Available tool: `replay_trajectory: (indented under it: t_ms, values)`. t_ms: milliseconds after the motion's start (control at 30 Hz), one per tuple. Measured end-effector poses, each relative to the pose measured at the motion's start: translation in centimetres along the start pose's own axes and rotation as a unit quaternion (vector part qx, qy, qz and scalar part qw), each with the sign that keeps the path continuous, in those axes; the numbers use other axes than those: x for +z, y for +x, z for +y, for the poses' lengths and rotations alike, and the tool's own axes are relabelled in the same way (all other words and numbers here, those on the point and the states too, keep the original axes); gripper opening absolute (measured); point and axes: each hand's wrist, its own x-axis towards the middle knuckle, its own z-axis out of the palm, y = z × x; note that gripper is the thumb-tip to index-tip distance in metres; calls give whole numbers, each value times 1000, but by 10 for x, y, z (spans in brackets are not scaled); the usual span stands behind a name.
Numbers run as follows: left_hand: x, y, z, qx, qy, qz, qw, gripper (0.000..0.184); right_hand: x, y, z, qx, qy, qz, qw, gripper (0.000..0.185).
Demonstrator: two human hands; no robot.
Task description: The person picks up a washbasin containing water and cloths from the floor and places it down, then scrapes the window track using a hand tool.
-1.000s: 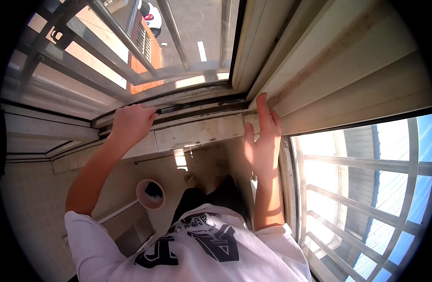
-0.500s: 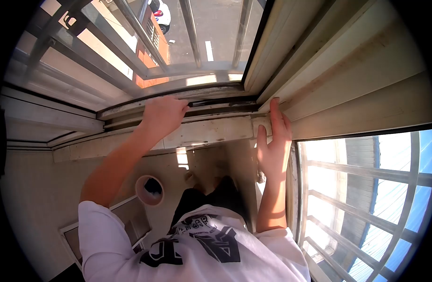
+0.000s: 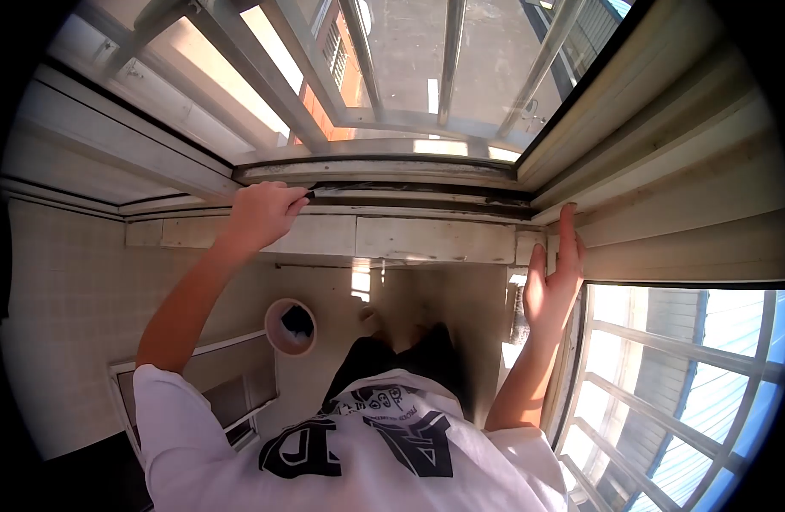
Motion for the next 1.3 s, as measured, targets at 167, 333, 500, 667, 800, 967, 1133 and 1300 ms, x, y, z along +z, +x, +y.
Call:
replay_trajectory:
  t_ms: [167, 333, 500, 667, 800, 967, 1133, 1300]
  values:
    - [18, 42, 71, 15, 7, -19, 1000, 21, 6, 0, -1, 11, -25, 26, 999, 68]
    - [18, 18, 39, -25, -9, -30, 999, 23, 9, 0, -12, 54, -35, 32, 997, 69]
    - [-16, -24, -45, -86, 63, -52, 993, 22, 9, 1, -7, 35, -40, 35, 998, 69]
    - [-36, -49, -86, -119, 141, -54, 981, 24, 8, 1, -4, 9, -55, 36, 998, 69]
    - [-63, -75, -90, -136, 72, 5, 988, 22, 3, 2, -4, 49, -38, 14, 998, 69]
    - [-51, -119, -101, -224, -46, 75, 971, 25, 11, 0, 0, 43, -24, 46, 998, 63]
    - [31, -141, -76, -288, -382, 162, 863, 33, 58, -34, -22, -86, -13, 37, 995, 48]
    - [79, -109, 14, -357, -810, 121, 449, 34, 157, -85, -90, -63, 160, -285, 943, 47]
